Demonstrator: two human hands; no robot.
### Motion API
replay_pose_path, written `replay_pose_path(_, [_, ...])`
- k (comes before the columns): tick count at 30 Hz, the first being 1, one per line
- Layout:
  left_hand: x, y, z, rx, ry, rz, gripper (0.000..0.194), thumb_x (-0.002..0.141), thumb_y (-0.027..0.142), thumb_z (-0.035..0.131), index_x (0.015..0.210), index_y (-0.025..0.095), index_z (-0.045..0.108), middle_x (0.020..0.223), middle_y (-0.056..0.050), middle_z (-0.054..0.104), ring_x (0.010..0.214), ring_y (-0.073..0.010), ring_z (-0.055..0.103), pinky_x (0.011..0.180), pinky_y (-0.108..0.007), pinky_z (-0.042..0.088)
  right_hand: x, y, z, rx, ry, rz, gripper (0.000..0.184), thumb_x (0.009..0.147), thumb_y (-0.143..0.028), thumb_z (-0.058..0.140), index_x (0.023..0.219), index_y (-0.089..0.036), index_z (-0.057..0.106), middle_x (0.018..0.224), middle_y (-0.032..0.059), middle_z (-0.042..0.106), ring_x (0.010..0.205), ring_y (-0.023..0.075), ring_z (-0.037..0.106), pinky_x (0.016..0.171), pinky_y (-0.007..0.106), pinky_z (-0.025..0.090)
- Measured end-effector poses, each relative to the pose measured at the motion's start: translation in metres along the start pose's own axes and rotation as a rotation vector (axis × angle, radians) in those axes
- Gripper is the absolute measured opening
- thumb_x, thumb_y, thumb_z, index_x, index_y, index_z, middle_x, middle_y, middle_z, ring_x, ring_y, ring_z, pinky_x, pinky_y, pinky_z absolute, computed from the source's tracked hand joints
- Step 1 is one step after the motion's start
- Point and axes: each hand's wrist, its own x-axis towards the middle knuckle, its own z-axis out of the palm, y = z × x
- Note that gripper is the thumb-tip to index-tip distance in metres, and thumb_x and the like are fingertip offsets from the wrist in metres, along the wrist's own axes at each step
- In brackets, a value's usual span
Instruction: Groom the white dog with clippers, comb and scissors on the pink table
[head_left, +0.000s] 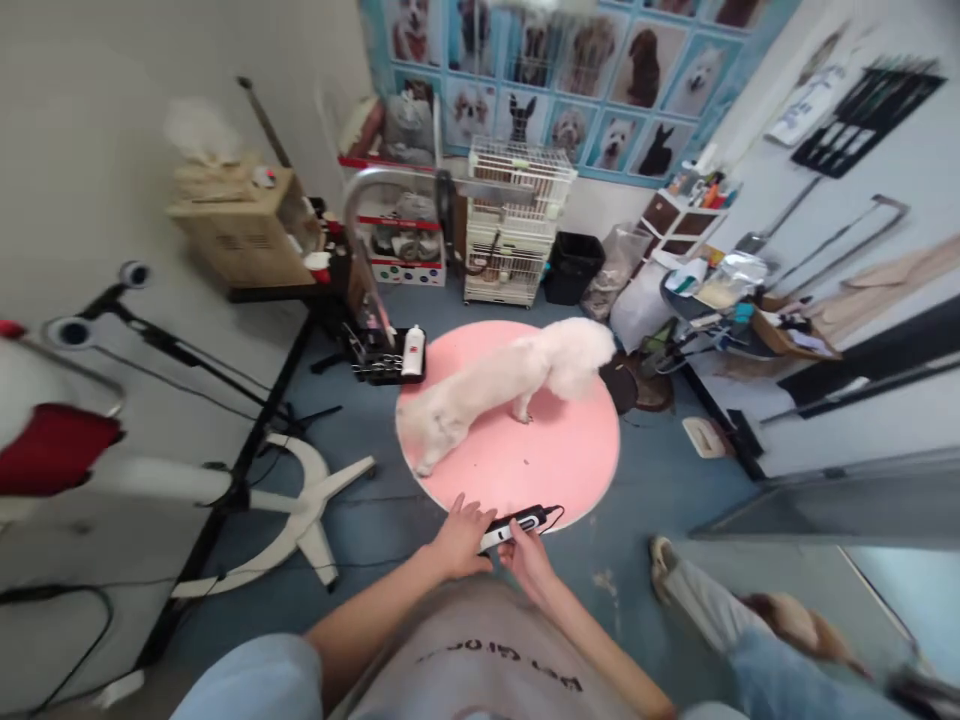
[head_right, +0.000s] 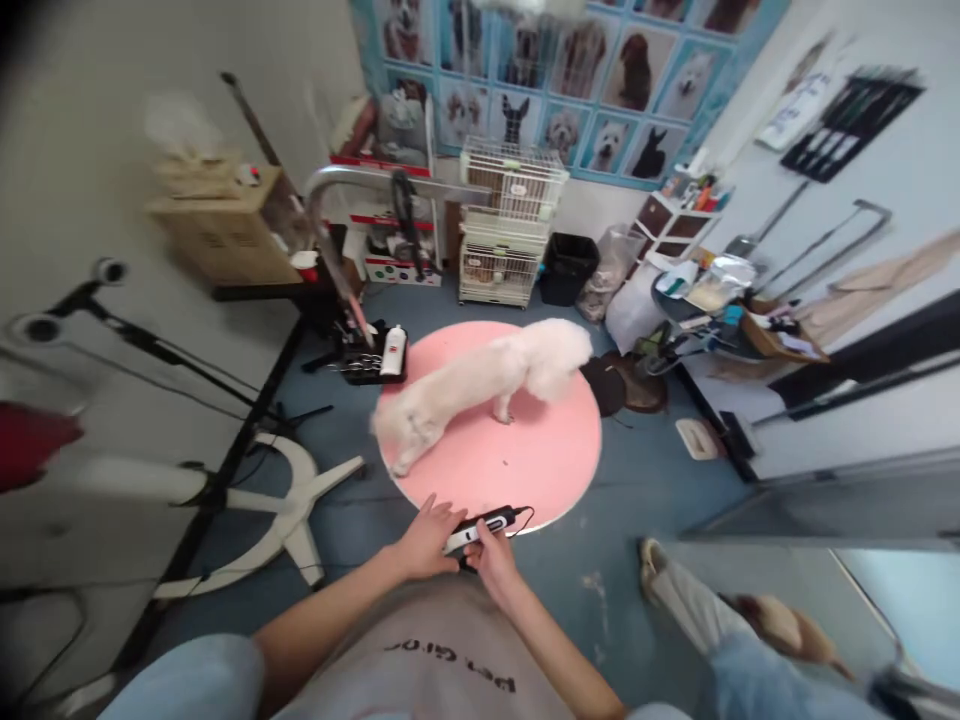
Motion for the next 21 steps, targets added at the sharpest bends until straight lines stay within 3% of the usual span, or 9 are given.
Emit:
replay_pose_path(3, [-0.055, -0.019, 0.011, -0.044, 0.171, -0.283, 0.037, 0.074, 0.029, 0.056, 0.109, 0.020, 0.060, 0.100, -0.010, 0.069, 0.104, -0.0270, 0.061, 0.113, -0.049, 0.022, -0.002, 0.016, 0.043, -0.214, -0.270, 0.150, 0.049, 0.065, -0.056, 0.075, 0.090, -0.018, 0.057, 0.076, 0.0036, 0.070, 0.051, 0.0108, 0.062, 0.044, 0.018, 0.045])
replay_pose_path(6, [-0.124, -0.049, 0.011, -0.048, 0.306, -0.470, 0.031, 0.071, 0.023, 0.053, 0.102, 0.020, 0.062, 0.097, -0.009, 0.069, 0.100, -0.0267, 0.061, 0.110, -0.050, 0.026, -0.010, 0.033, 0.087, -0.685, -0.454, 0.144, 0.042, 0.072, -0.058, 0.066, 0.080, -0.018, 0.060, 0.073, 0.0049, 0.068, 0.050, 0.0124, 0.060, 0.046, 0.023, 0.046])
replay_pose_path(9, [-0.211, -0.075, 0.010, -0.007, 0.342, -0.586, 0.031, 0.067, 0.021, 0.055, 0.097, 0.019, 0.064, 0.092, -0.010, 0.068, 0.098, -0.0272, 0.061, 0.110, -0.048, 0.028, -0.021, 0.057, 0.142, -1.195, -0.658, -0.364, 0.029, 0.071, -0.047, 0.069, 0.074, -0.019, 0.064, 0.075, 0.0079, 0.068, 0.072, 0.0223, 0.064, 0.067, 0.037, 0.053])
replay_pose_path(11, [-0.275, -0.082, 0.011, 0.020, 0.350, -0.653, 0.028, 0.066, 0.021, 0.057, 0.093, 0.017, 0.065, 0.089, -0.011, 0.068, 0.095, -0.0279, 0.061, 0.109, -0.048, 0.029, -0.032, 0.081, 0.187, -1.335, -0.844, -0.759, 0.030, 0.068, -0.039, 0.072, 0.090, -0.019, 0.069, 0.096, 0.0124, 0.068, 0.096, 0.0303, 0.061, 0.087, 0.047, 0.048])
replay_pose_path(12, [-0.307, -0.082, 0.012, 0.029, 0.365, -0.691, 0.026, 0.066, 0.021, 0.058, 0.091, 0.017, 0.065, 0.088, -0.011, 0.068, 0.094, -0.0284, 0.061, 0.109, -0.049, 0.029, -0.040, 0.096, 0.210, -1.359, -0.968, -0.864, 0.035, 0.068, -0.036, 0.071, 0.100, -0.020, 0.069, 0.104, 0.0137, 0.066, 0.102, 0.0318, 0.059, 0.091, 0.049, 0.045])
replay_pose_path(14, [-0.369, -0.071, 0.014, 0.043, 0.440, -0.790, 0.024, 0.066, 0.020, 0.059, 0.089, 0.016, 0.065, 0.085, -0.011, 0.067, 0.093, -0.0291, 0.061, 0.110, -0.050, 0.028, -0.062, 0.126, 0.255, -1.396, -1.300, -0.874, 0.035, 0.075, -0.034, 0.065, 0.108, -0.020, 0.067, 0.104, 0.0134, 0.066, 0.097, 0.0299, 0.060, 0.088, 0.047, 0.047])
replay_pose_path(17, [-0.452, -0.028, 0.004, 0.056, 0.637, -0.941, 0.019, 0.068, 0.017, 0.057, 0.086, 0.016, 0.064, 0.079, -0.011, 0.064, 0.089, -0.0291, 0.060, 0.108, -0.051, 0.031, -0.108, 0.155, 0.322, -1.358, -1.768, -0.755, 0.030, 0.084, -0.032, 0.057, 0.111, -0.022, 0.065, 0.099, 0.0102, 0.067, 0.088, 0.0247, 0.063, 0.079, 0.040, 0.051])
replay_pose_path(19, [-0.498, 0.013, -0.019, 0.073, 0.869, -0.950, 0.021, 0.072, 0.016, 0.054, 0.090, 0.017, 0.064, 0.083, -0.009, 0.063, 0.093, -0.0286, 0.059, 0.107, -0.050, 0.033, -0.148, 0.157, 0.369, -1.213, -1.915, -0.805, 0.032, 0.083, -0.034, 0.059, 0.113, -0.022, 0.064, 0.103, 0.0106, 0.067, 0.092, 0.0244, 0.063, 0.082, 0.039, 0.052])
replay_pose_path(21, [-0.543, 0.052, -0.054, -0.003, 1.199, -0.916, 0.019, 0.076, 0.023, 0.056, 0.092, 0.018, 0.066, 0.088, -0.006, 0.062, 0.101, -0.0292, 0.058, 0.108, -0.052, 0.030, -0.195, 0.151, 0.420, -1.003, -1.976, -0.924, 0.030, 0.083, -0.035, 0.061, 0.110, -0.022, 0.064, 0.099, 0.0091, 0.067, 0.088, 0.0222, 0.063, 0.079, 0.037, 0.053])
